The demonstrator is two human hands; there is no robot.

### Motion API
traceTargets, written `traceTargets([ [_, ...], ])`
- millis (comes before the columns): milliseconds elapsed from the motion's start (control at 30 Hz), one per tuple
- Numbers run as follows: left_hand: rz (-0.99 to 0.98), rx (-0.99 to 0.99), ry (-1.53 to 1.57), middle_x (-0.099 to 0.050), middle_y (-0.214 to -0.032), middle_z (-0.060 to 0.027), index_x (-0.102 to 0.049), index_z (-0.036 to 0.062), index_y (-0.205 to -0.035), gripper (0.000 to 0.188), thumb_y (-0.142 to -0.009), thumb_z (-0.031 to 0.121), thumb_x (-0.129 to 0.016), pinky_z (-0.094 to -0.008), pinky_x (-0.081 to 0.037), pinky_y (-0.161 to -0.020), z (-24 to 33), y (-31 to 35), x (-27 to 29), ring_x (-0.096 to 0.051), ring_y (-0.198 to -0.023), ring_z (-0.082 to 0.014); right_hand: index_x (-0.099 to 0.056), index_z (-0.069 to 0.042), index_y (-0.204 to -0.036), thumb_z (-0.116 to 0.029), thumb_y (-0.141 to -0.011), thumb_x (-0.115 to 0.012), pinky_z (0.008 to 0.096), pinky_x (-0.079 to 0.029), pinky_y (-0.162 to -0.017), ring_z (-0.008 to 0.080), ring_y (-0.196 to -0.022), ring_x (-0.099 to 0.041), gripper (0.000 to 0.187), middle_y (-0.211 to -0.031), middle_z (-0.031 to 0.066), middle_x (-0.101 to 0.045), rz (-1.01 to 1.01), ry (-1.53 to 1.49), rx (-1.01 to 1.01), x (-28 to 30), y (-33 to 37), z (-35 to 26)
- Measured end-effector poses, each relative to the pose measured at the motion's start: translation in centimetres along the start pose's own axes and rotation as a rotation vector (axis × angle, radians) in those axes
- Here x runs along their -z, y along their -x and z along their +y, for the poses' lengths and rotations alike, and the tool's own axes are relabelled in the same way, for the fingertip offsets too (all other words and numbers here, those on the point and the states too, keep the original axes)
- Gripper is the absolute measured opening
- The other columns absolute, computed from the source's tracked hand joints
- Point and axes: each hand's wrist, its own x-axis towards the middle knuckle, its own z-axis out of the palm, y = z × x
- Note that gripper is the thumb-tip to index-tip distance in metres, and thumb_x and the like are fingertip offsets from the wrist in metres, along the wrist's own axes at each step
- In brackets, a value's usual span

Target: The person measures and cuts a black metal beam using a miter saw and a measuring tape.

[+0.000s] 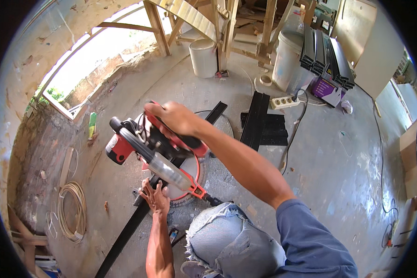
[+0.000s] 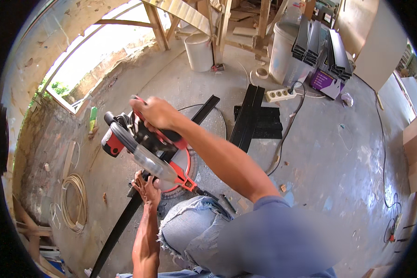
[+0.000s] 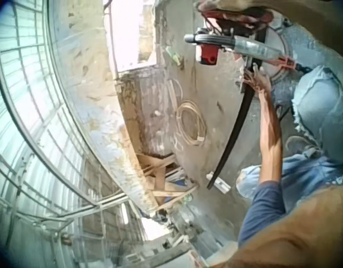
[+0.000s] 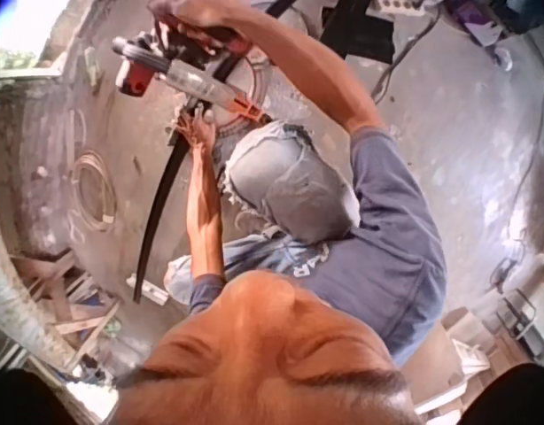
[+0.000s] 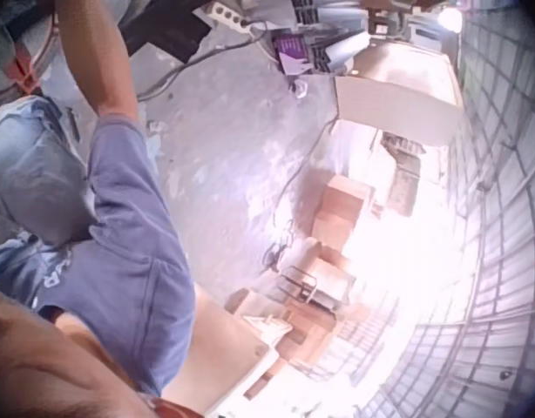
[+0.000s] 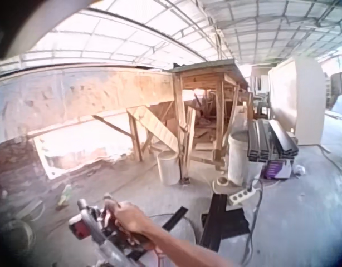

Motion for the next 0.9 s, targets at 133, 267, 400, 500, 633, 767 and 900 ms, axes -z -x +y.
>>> traceTargets([
  [133,0.053,-0.002,0.013,-0.033,-0.15,-0.0239,-0.069,0.0096,-0.117,0.034,-0.085,0.021,-0.07,-0.0648,-0.014,-0.114,-0.2,0.3,-0.5,-0.025,-0.144,-0.0397,-0.061,0.004,-0.077,-0.047,-0.1,-0.048,0.0402,-0.053,-0.054,0.0221,-0.055,-0.065,0.057,-0.065,0.0107,-0.063,0.011,-0.028,-0.021,-0.3,-3.4,-3.8],
  [267,0.062,-0.023,0.029,-0.032,-0.151,-0.0249,-0.068,0.0074,-0.117,0.032,-0.087,0.019,-0.068,-0.0651,-0.015,-0.114,0.3,0.4,-0.1,-0.025,-0.144,-0.0408,-0.062,0.004,-0.085,-0.043,-0.098,-0.055,0.0353,-0.052,-0.049,0.0192,-0.053,-0.062,0.049,-0.071,0.0127,-0.064,-0.039,-0.183,-0.015,-0.4,-7.6,-4.1],
  [400,0.087,-0.062,0.01,-0.032,-0.151,-0.0251,-0.068,0.0066,-0.117,0.031,-0.088,0.018,-0.067,-0.0643,-0.016,-0.115,0.0,0.8,0.4,-0.025,-0.145,-0.0412,-0.063,0.004,-0.091,-0.039,-0.097,-0.058,0.0341,-0.055,-0.052,0.0185,-0.055,-0.063,0.043,-0.075,0.0132,-0.066,-0.11,-0.219,0.016,-0.4,-9.1,-4.6],
  [500,0.112,-0.071,0.014,-0.033,-0.151,-0.0245,-0.069,0.0072,-0.115,0.03,-0.087,0.016,-0.069,-0.0639,-0.016,-0.115,0.2,0.8,0.5,-0.026,-0.145,-0.0409,-0.066,0.003,-0.094,-0.037,-0.093,-0.064,0.0319,-0.055,-0.059,0.0186,-0.06,-0.066,0.04,-0.078,0.0133,-0.068,-0.089,-0.349,0.053,0.0,-9.5,-3.4],
  [633,0.108,-0.085,0.005,-0.033,-0.151,-0.0248,-0.071,0.0073,-0.112,0.027,-0.087,0.016,-0.068,-0.0632,-0.016,-0.114,-0.3,1.3,0.9,-0.025,-0.146,-0.0415,-0.068,0.002,-0.103,-0.037,-0.091,-0.066,0.0294,-0.054,-0.065,0.0178,-0.071,-0.069,0.041,-0.086,0.0145,-0.071,-0.018,-0.328,0.09,0.4,-9.2,-1.8],
  [767,0.147,-0.155,-0.004,-0.031,-0.152,-0.0263,-0.068,0.0074,-0.117,0.032,-0.088,0.018,-0.067,-0.0623,-0.018,-0.113,-1.6,2.6,1.6,-0.026,-0.144,-0.042,-0.069,0.001,-0.101,-0.034,-0.093,-0.066,0.0272,-0.052,-0.072,0.0147,-0.076,-0.066,0.036,-0.086,0.0104,-0.071,0.173,-0.512,0.191,0.6,-7.7,1.4],
  [900,0.144,-0.217,-0.045,-0.038,-0.143,-0.0249,-0.055,0.0052,-0.124,0.048,-0.083,0.022,-0.072,-0.0578,-0.023,-0.11,-5.6,4.5,3.8,-0.033,-0.136,-0.0412,-0.069,0.0,-0.097,-0.021,-0.093,-0.065,0.0247,-0.048,-0.066,0.0089,-0.071,-0.059,0.022,-0.082,0.0054,-0.068,0.616,-0.447,0.023,3.5,-6.1,11.7],
])
